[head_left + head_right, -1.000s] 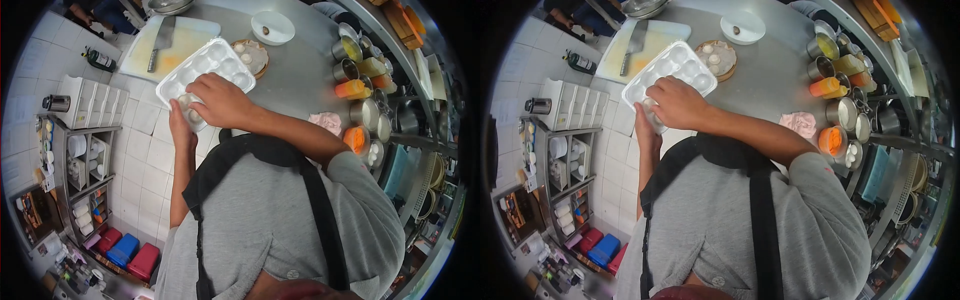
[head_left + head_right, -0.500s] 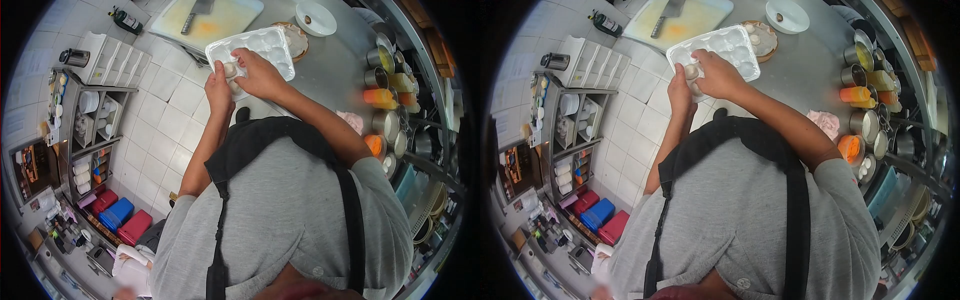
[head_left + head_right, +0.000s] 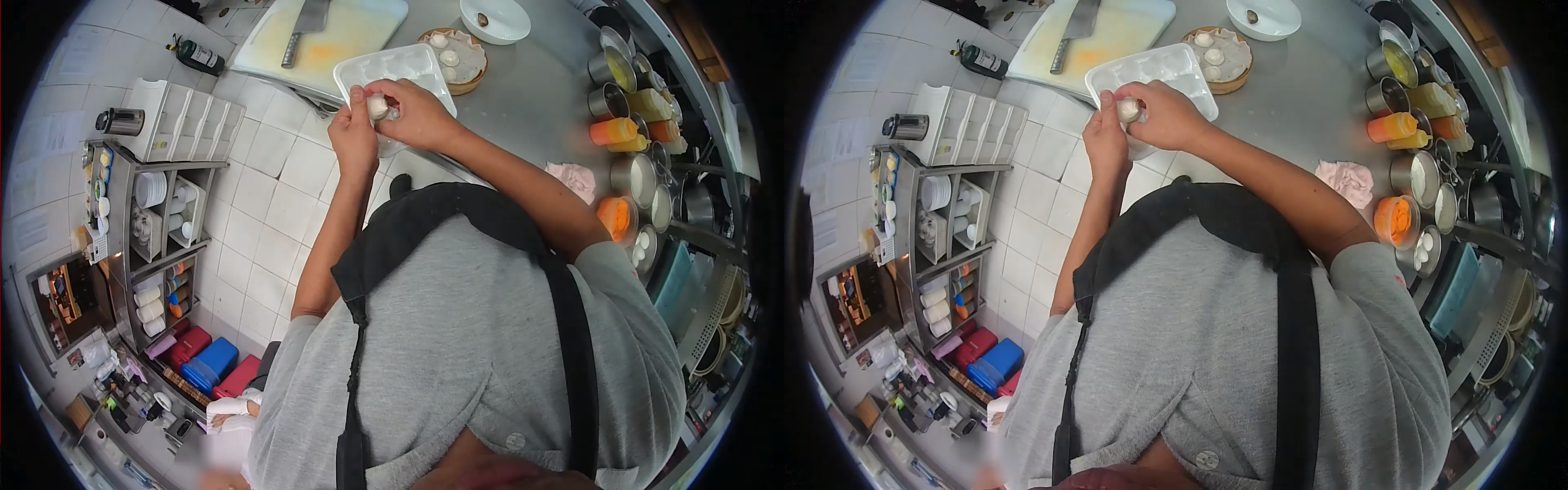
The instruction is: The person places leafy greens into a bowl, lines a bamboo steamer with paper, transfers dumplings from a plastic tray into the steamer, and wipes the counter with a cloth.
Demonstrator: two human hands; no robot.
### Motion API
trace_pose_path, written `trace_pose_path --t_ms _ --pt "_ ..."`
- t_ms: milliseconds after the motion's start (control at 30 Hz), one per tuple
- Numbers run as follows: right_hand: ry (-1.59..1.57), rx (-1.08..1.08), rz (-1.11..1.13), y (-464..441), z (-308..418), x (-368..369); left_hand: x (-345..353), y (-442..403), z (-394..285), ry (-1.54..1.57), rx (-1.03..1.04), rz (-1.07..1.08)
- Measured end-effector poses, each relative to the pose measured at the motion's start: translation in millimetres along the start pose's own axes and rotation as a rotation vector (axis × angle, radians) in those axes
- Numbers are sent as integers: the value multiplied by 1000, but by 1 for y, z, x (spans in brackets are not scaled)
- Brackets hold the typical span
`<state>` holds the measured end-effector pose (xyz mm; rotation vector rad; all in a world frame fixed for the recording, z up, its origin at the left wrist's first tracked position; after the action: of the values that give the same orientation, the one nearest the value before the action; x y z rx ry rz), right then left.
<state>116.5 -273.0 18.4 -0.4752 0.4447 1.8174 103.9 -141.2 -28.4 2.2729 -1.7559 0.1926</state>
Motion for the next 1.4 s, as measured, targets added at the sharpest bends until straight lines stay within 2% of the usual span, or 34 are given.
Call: trace_pose_path --t_ms 267,433,600,667,733,800,867,900,933,1000,1033,1067,1133,1200,1233,1300,1333,1400 --pt "-6 -13 -105 7 2 -12 12 1 -19 -107 41 72" --pt "-29 -4 -134 10 4 -18 15 -1 -28 -313 71 144" --pt "-82 -24 -200 13 -3 -19 18 -8 -23 -311 41 139" --pt "-284 0 -267 15 -13 -22 21 -6 -23 -287 25 140" --pt "-368 34 -291 11 -31 -18 24 -3 -18 -130 -60 94" --pt "-439 75 -325 9 -49 -21 22 -1 -13 -145 -101 98" --pt "-724 216 -223 10 -66 -18 16 0 4 -149 -155 117" --pt "-1019 289 -119 10 -68 -12 9 -1 15 -126 -208 105" --pt "-1005 292 -135 15 -62 -24 2 -2 25 -102 -261 91" --pt "-1214 331 -56 23 -52 -36 -14 2 35 4 -298 29" --pt "-1235 276 -59 20 -57 -47 -20 6 34 61 -317 14" --pt "-1217 288 -59 16 -72 -60 -34 5 37 97 -316 1" --pt "-453 122 -290 6 -92 -119 -69 5 39 135 -282 -59" --pt "45 230 -373 4 -102 -166 -100 6 38 191 -239 -110" --pt "63 235 -354 -5 -118 -177 -115 5 42 226 -266 -85" --pt "390 272 -259 -31 -148 -183 -138 9 41 241 -275 -152" --pt "408 274 -241 -42 -151 -183 -142 11 36 262 -259 -179" --pt "480 243 -26 -64 -160 -167 -143 18 33 293 -261 -208"
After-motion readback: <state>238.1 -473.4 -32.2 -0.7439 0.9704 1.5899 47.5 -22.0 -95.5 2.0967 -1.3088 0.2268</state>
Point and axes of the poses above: each hand's wrist, its own y-axis away from the middle knuckle, its own x-axis out of the palm, z = x × y, the point moved 8 cm from there along -y, towards the middle knuckle, and after that the axes turned 6 degrees about x, right-handed, at the moved point
